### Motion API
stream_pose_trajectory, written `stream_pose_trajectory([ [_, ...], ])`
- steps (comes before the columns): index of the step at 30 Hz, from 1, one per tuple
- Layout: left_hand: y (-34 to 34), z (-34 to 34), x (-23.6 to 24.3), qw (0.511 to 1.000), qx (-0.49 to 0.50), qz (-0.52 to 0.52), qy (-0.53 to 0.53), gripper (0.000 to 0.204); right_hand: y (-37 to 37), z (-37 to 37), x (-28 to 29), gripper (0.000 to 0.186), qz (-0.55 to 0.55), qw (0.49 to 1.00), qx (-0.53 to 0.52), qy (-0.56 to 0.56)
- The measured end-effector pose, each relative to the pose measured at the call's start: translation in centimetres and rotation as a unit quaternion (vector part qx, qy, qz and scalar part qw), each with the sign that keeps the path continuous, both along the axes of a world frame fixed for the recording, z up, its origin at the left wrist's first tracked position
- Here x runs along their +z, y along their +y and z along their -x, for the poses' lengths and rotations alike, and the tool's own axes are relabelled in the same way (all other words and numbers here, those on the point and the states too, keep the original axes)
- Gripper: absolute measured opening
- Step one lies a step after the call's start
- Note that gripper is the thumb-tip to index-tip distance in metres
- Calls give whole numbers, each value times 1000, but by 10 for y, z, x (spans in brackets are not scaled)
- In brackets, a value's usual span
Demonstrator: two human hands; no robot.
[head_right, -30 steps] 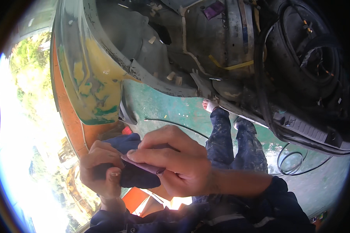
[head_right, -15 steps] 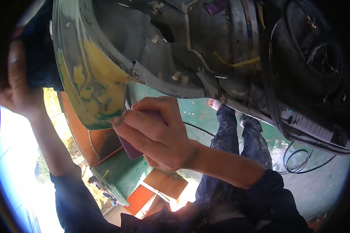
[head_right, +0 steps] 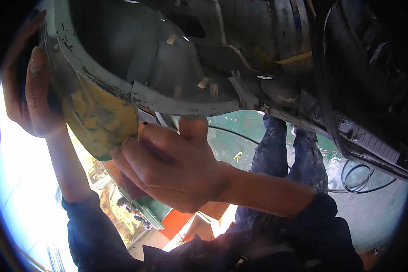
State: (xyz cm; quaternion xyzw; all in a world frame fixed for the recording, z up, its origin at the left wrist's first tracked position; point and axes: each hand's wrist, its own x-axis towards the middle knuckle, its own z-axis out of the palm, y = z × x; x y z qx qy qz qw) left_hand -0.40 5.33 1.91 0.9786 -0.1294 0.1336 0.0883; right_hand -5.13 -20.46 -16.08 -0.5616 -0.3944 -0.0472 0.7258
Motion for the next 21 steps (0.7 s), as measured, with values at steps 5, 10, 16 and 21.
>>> stream_pose_trajectory([
  [5,2,-2,7,999,-22,-17,31,34,-7,3,12,51,29,998,20,47],
  [10,2,-6,-14,997,-7,81,10,37,1,12,-1,51,28,998,-52,27],
  [16,6,-5,14,970,-139,-198,-28,38,-5,6,18,48,17,999,-21,22],
  [21,-3,2,-11,998,-10,-28,-60,39,-4,4,3,49,30,998,-46,11],
])
